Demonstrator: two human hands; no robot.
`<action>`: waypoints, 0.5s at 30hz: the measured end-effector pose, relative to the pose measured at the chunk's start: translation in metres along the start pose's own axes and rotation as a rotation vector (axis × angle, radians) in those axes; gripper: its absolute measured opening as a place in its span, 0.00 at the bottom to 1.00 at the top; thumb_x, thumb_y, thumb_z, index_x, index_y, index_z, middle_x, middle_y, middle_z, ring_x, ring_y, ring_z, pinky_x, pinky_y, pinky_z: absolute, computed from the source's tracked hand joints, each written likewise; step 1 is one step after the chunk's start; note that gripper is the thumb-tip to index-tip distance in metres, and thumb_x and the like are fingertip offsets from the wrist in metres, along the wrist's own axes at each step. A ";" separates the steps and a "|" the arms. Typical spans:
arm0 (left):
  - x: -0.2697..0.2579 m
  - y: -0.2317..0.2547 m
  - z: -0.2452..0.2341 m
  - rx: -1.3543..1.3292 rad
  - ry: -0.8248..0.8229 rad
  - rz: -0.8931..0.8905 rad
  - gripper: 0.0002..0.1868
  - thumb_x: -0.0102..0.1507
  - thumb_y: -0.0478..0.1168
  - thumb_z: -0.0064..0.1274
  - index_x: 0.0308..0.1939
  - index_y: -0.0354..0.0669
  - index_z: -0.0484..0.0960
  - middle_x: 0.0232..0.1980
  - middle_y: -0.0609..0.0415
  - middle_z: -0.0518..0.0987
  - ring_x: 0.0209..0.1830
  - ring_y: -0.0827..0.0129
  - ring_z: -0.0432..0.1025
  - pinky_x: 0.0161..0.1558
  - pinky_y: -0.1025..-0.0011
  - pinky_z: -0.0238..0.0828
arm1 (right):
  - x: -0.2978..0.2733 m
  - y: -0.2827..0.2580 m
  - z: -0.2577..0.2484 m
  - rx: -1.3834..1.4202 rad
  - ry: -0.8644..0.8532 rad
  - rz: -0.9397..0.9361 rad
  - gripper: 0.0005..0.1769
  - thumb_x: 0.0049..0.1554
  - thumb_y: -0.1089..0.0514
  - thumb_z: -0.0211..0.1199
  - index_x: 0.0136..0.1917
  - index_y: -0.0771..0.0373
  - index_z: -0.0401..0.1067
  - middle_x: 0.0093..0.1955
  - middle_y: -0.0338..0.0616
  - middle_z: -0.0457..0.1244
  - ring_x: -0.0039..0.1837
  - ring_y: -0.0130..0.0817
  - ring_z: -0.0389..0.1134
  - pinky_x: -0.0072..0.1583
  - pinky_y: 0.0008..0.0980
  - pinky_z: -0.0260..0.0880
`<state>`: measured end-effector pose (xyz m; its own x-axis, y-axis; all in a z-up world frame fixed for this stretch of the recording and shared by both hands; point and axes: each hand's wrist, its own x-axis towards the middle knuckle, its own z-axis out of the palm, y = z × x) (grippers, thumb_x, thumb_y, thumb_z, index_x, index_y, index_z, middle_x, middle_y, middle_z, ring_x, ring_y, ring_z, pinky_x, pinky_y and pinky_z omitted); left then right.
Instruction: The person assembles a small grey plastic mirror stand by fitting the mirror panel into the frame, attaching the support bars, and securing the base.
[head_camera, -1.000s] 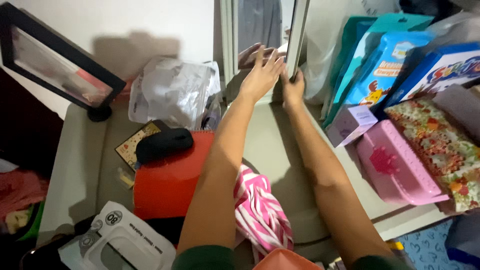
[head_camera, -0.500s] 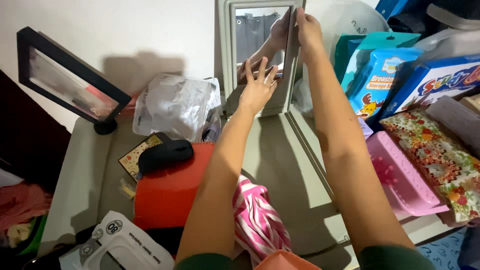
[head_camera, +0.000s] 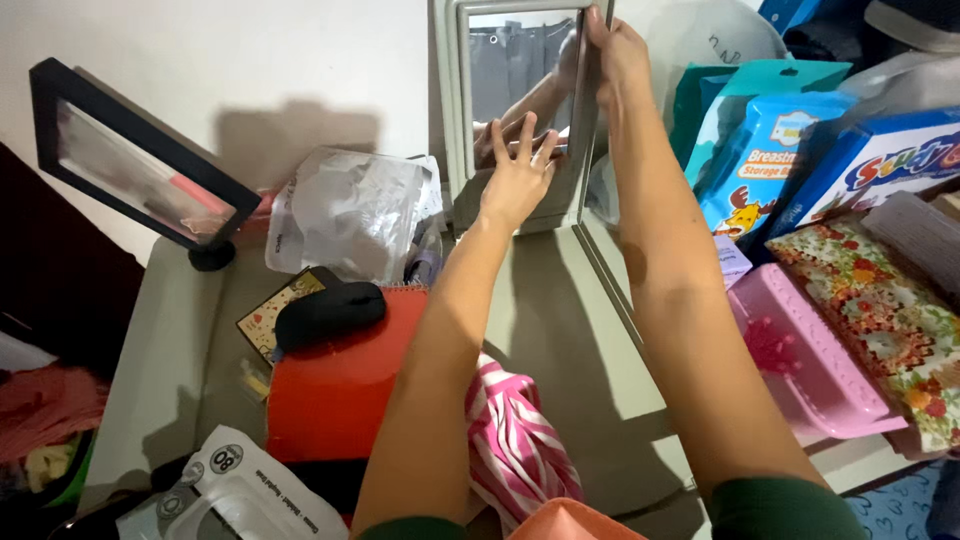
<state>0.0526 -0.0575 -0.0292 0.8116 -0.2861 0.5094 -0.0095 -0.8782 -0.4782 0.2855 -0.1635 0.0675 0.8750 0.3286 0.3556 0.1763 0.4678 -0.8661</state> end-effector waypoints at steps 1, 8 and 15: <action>0.000 0.000 0.002 -0.004 0.033 -0.006 0.21 0.67 0.44 0.46 0.64 0.58 0.80 0.81 0.56 0.55 0.81 0.33 0.39 0.66 0.14 0.35 | -0.006 -0.006 0.001 0.025 -0.066 0.021 0.12 0.64 0.52 0.66 0.47 0.64 0.75 0.39 0.42 0.69 0.40 0.34 0.70 0.44 0.34 0.71; -0.001 -0.001 -0.002 0.081 -0.063 0.031 0.23 0.68 0.43 0.45 0.68 0.59 0.76 0.83 0.56 0.54 0.81 0.31 0.39 0.65 0.14 0.35 | 0.008 -0.007 0.001 0.102 -0.061 0.119 0.10 0.66 0.56 0.61 0.51 0.65 0.75 0.43 0.43 0.71 0.45 0.36 0.72 0.48 0.35 0.74; 0.000 -0.001 -0.008 0.079 -0.047 0.013 0.30 0.63 0.43 0.47 0.71 0.64 0.71 0.81 0.56 0.54 0.79 0.31 0.39 0.64 0.15 0.35 | -0.007 -0.017 -0.003 0.153 -0.433 0.063 0.12 0.63 0.49 0.63 0.48 0.60 0.74 0.39 0.43 0.69 0.41 0.37 0.71 0.46 0.36 0.71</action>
<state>0.0481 -0.0595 -0.0228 0.8384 -0.2774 0.4691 0.0245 -0.8408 -0.5408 0.2776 -0.1765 0.0781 0.6071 0.6578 0.4458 0.0318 0.5404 -0.8408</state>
